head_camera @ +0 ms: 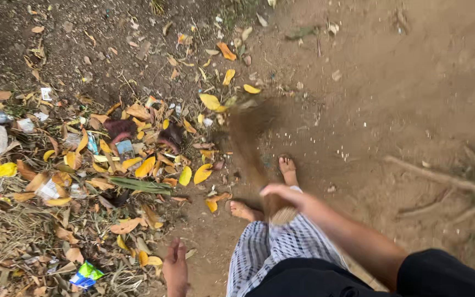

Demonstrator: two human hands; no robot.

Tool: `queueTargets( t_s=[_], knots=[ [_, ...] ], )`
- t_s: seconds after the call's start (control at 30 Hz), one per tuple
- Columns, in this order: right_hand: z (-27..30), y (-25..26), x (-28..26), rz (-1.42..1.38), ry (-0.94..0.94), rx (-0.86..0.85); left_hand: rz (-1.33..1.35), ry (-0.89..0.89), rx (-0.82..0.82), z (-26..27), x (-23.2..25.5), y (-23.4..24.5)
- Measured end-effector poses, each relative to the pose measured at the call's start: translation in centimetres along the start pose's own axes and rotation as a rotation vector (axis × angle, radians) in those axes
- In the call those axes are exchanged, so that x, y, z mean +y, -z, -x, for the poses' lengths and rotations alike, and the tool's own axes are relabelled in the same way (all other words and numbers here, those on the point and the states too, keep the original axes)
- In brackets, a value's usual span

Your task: The person sweeps leaves and litter into a pile and then into a bucket using a twig broom.

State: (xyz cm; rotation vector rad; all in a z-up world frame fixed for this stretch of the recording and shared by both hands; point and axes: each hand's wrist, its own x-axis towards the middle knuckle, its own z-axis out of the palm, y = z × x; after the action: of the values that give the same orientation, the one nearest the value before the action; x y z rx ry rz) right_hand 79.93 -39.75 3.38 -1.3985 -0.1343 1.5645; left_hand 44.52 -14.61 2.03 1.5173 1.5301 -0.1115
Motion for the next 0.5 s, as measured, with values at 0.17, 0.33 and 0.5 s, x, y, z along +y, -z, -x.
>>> queueTargets(
  t_s=[0.17,0.33,0.5],
  knots=[
    [-2.1,-0.7,-4.5,-0.373,-0.437,-0.216,-0.033,-0.034,0.004,1.5,5.2,-4.9],
    [3.4,5.4,-12.3,-0.279,-0.489,-0.263,-0.007,-0.104,0.025,1.7,12.2,-9.2],
    [4.9,13.2,-14.3,-0.225,-0.471,-0.089,0.066,-0.088,0.046,3.0,17.6,-12.6]
  ],
)
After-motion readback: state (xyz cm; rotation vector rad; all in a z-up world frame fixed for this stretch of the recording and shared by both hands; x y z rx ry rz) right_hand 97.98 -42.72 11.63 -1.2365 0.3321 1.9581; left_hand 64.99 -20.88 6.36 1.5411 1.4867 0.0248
